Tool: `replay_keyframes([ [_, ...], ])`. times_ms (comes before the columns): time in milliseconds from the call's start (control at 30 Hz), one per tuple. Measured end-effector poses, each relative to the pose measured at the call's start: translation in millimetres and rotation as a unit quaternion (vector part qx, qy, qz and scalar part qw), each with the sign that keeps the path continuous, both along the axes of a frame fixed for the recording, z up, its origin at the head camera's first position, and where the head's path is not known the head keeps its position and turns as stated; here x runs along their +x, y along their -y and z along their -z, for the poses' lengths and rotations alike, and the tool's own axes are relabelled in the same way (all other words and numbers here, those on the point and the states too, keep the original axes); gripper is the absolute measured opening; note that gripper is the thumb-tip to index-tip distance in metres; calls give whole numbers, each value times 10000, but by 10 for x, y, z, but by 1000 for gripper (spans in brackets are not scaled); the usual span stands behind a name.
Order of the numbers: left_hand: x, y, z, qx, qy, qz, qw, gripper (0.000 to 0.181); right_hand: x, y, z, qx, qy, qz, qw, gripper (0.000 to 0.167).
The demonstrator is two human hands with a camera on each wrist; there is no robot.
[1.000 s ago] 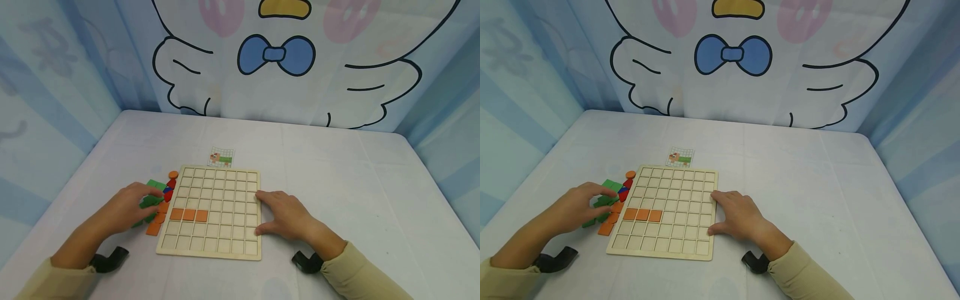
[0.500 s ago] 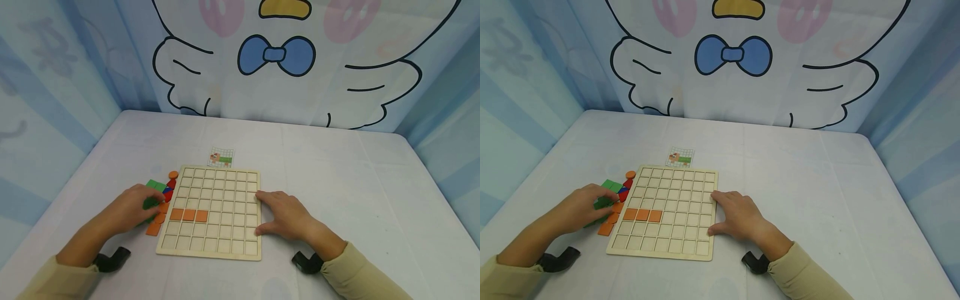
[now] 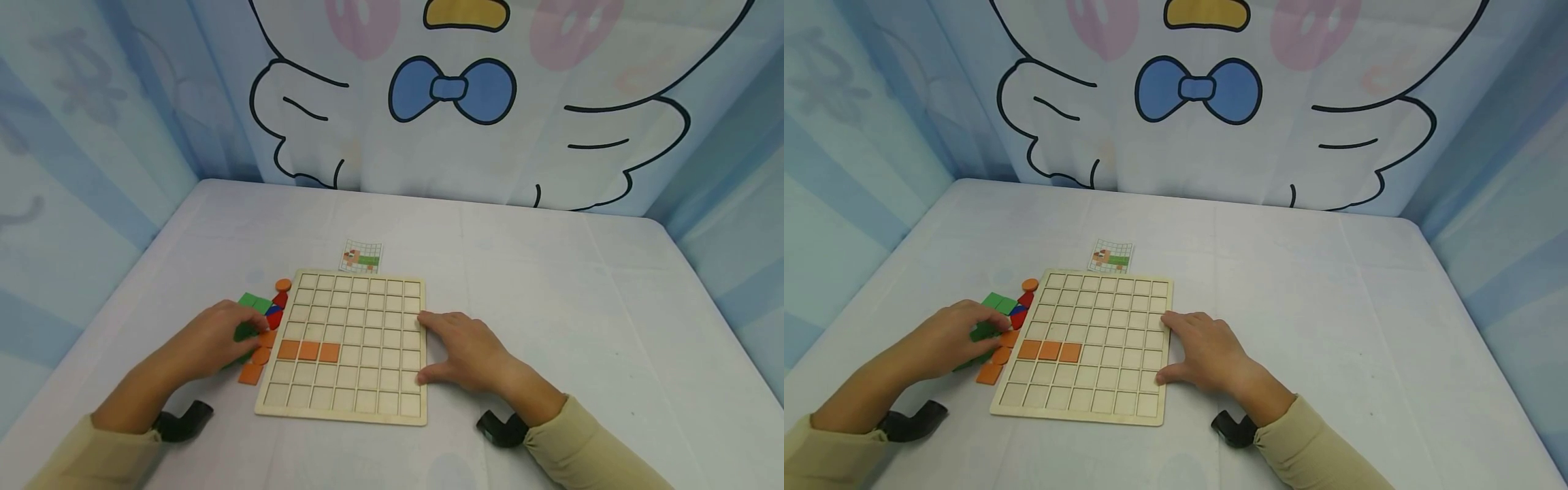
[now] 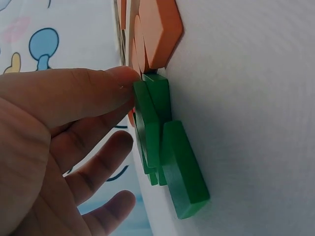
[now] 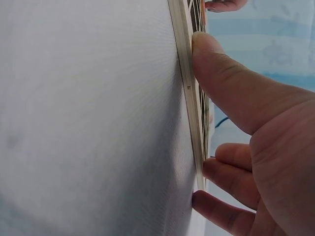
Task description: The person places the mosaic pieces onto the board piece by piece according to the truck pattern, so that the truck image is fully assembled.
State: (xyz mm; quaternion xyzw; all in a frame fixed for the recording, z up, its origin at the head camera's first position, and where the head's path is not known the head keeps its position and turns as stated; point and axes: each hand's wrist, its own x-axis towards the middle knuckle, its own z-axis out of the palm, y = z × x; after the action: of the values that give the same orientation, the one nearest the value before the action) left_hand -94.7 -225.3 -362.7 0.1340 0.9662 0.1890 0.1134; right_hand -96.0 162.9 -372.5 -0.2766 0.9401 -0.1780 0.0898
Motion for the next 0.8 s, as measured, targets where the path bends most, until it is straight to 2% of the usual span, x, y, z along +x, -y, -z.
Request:
replay_keyframes([
  [267,-13,-1,-3,-13,112,14,9999,16,-4,0,-1,6,-7,9,10000,87],
  [567,-22,-18,12,-69,42,-27,10000,14,-1,1,4,-21,5,9,10000,86],
  [800,-27,-35,11,-98,115,-69,9999,15,0,5,-3,-2,20,5,10000,87],
])
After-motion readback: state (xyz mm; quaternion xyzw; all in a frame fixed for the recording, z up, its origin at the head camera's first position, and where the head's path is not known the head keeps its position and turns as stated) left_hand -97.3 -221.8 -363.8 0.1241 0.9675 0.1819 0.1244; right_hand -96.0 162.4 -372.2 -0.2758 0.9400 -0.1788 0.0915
